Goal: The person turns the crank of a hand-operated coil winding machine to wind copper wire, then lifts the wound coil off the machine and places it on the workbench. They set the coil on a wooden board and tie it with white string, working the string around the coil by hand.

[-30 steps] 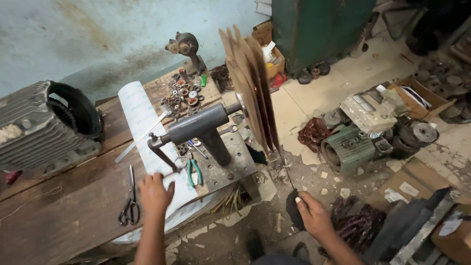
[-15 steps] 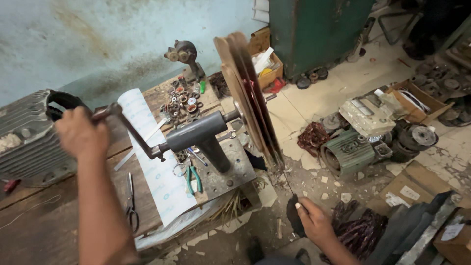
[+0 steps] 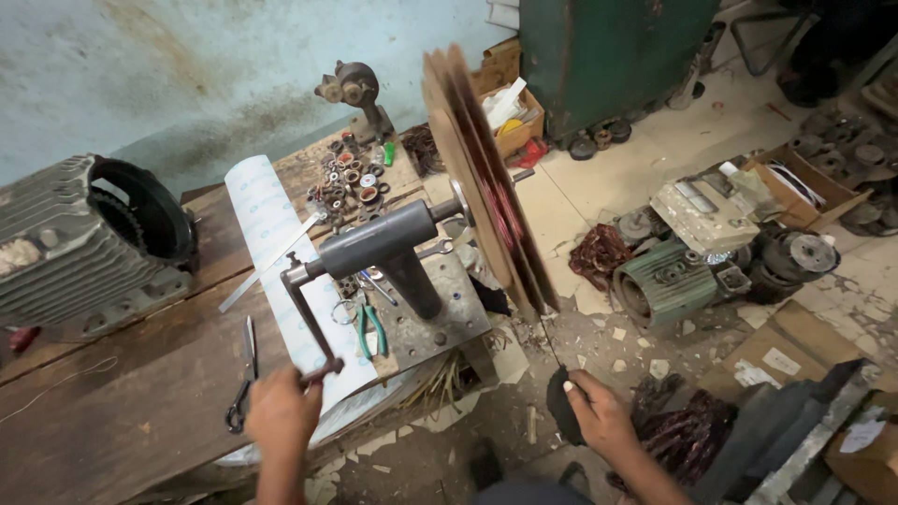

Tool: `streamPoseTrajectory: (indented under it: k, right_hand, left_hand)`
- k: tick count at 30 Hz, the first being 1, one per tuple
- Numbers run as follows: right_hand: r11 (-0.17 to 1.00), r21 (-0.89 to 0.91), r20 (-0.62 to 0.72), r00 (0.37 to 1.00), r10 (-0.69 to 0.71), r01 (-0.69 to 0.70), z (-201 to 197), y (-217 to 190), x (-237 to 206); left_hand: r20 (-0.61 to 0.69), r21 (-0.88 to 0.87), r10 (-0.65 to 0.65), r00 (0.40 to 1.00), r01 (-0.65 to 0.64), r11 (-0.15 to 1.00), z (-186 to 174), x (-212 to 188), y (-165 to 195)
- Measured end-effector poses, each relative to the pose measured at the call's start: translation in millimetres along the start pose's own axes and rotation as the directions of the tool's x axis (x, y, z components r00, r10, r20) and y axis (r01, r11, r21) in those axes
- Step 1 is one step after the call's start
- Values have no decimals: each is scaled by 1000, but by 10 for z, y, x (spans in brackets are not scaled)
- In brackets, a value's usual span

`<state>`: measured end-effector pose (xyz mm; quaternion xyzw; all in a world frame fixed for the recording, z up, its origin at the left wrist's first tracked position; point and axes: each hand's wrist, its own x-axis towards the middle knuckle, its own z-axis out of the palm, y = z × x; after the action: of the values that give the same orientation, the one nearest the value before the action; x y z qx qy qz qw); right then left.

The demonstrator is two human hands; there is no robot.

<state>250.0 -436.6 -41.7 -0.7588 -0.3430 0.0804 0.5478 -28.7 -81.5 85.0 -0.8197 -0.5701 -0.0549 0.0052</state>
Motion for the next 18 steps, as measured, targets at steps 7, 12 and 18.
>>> streamPoseTrajectory:
  k: [7,12,18]
  right_hand:
    - [990,5,13,990,143,-143,-19,56,-19]
    - [997,38,6,997,73,-73,51,136,-35]
    - [963,45,95,961,259,-264,113,197,-114]
  left_hand:
    - [-639,27,57,767,-52,998,-1160,492,-136]
    - [-723,22,118,681,-148,989,-1111,2117,15]
    - [-252,-87,45,967,-69,994,195,2536,335]
